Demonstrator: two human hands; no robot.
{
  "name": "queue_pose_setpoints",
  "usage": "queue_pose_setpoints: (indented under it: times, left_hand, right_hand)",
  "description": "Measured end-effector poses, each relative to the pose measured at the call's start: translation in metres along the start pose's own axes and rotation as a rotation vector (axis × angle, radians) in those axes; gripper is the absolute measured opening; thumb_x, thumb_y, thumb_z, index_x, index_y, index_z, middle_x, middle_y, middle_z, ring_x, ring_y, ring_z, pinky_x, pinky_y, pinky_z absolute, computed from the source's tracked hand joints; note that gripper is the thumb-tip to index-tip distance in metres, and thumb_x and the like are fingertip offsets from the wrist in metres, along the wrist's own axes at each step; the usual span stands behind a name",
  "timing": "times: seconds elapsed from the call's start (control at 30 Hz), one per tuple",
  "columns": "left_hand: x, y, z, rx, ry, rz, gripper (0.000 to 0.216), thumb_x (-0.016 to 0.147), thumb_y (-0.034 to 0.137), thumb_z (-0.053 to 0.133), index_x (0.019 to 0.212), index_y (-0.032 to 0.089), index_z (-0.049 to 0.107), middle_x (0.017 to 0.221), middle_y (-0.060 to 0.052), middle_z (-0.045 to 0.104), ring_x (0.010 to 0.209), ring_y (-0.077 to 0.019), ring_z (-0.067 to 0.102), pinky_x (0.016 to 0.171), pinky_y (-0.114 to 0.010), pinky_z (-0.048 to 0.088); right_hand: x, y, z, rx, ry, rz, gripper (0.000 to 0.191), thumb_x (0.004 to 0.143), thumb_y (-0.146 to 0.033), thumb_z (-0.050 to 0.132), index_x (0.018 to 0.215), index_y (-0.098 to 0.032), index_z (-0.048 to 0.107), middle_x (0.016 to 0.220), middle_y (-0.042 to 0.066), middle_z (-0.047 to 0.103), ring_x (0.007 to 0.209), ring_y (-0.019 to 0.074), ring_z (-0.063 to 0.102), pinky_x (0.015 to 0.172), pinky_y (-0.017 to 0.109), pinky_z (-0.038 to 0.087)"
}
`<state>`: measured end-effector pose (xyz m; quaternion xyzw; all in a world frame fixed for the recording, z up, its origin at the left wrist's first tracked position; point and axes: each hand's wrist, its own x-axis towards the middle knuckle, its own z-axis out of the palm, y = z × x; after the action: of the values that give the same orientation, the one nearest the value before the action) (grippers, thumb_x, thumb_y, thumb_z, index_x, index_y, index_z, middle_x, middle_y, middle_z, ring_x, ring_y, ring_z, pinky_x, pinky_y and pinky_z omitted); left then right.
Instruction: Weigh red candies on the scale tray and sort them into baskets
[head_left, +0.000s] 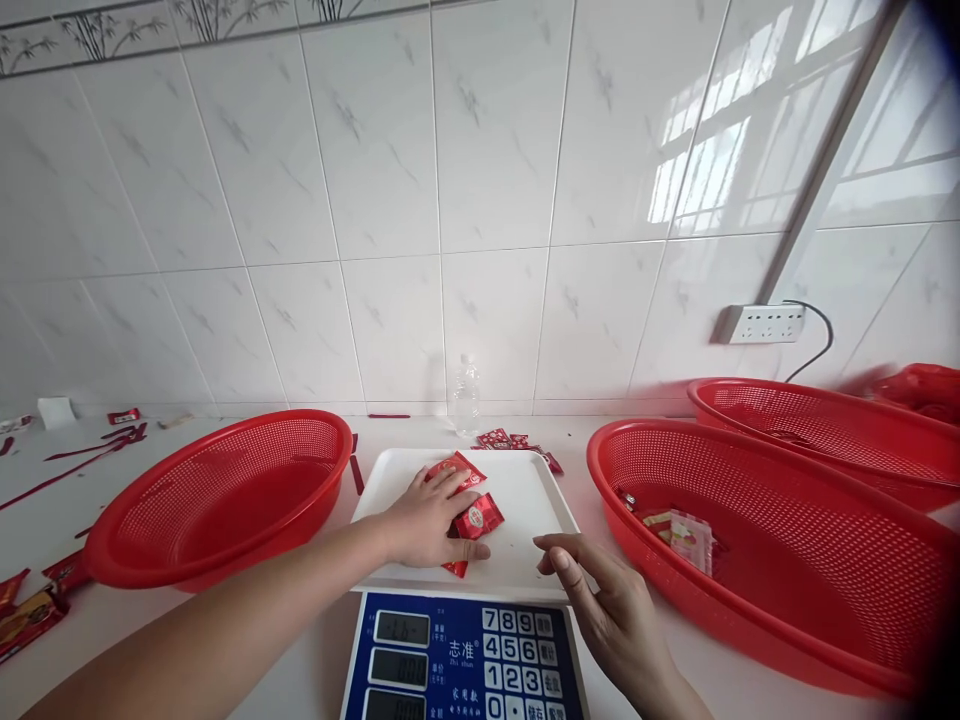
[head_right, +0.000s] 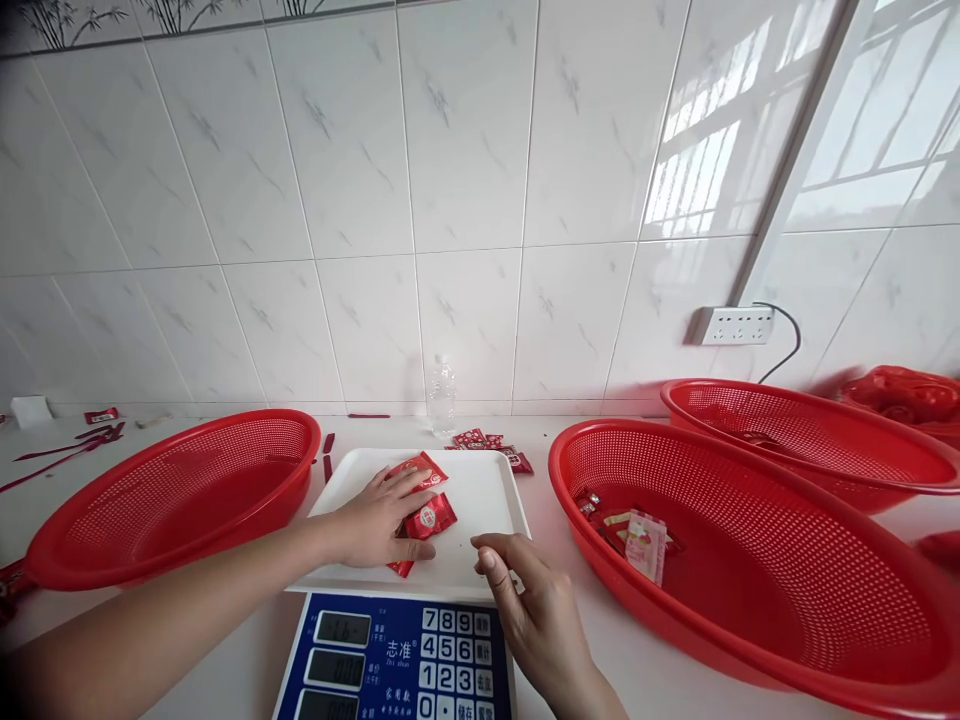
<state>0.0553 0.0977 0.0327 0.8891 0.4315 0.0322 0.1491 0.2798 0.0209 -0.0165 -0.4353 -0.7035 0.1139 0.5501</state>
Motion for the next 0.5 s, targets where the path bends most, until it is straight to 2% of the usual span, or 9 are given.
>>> queue_pose_setpoints:
  times: [0.13,0.27,0.33,0.4,0.5]
  left_hand:
    - [-0.004,0.006,0.009,-0.007,0.120,-0.008,0.068,0.095,0.060,0.045,0.152,0.026,0.033,0.156,-0.014,0.040,0.147,-0.0337,0.029,0.119,-0.061,0.016]
    - [-0.009,0.009,0.006,-0.004,0.129,0.024,0.059,0.091,0.068,0.044,0.132,0.028,0.060,0.151,-0.014,0.047,0.143,-0.0378,0.035,0.117,-0.067,0.013]
    - [-0.006,0.009,0.000,-0.004,0.131,0.036,0.057,0.091,0.069,0.042,0.120,0.027,0.067,0.146,-0.014,0.053,0.140,-0.0373,0.039,0.116,-0.068,0.012]
    - [0.005,0.006,-0.009,-0.005,0.154,0.039,0.054,0.094,0.065,0.042,0.121,0.025,0.067,0.143,-0.014,0.055,0.139,-0.0341,0.041,0.117,-0.064,0.018]
    - [0.037,-0.005,-0.025,-0.004,0.241,0.016,0.047,0.097,0.051,0.051,0.133,0.021,0.057,0.147,-0.014,0.050,0.136,-0.0305,0.045,0.113,-0.055,0.035]
  right_hand:
    - [-0.001,-0.002,0.000,0.003,-0.003,-0.002,0.037,0.098,-0.047,0.049,0.087,-0.021,0.073,0.067,0.003,0.071,0.060,0.0171,0.069,0.050,0.021,0.053]
    - [-0.001,0.000,-0.002,0.010,0.008,-0.014,0.035,0.098,-0.046,0.050,0.088,-0.022,0.073,0.066,0.002,0.071,0.060,0.0159,0.069,0.046,0.018,0.050]
    - [-0.001,0.004,-0.003,0.004,0.018,-0.001,0.033,0.098,-0.045,0.050,0.088,-0.022,0.073,0.067,0.002,0.071,0.060,0.0149,0.069,0.044,0.017,0.049]
    - [-0.001,0.009,-0.006,-0.015,0.031,0.019,0.032,0.098,-0.044,0.050,0.089,-0.023,0.073,0.068,0.001,0.071,0.060,0.0146,0.069,0.045,0.016,0.049]
    - [-0.001,0.017,-0.009,-0.064,0.068,0.023,0.032,0.098,-0.045,0.051,0.088,-0.024,0.072,0.069,0.001,0.071,0.061,0.0149,0.069,0.051,0.017,0.051]
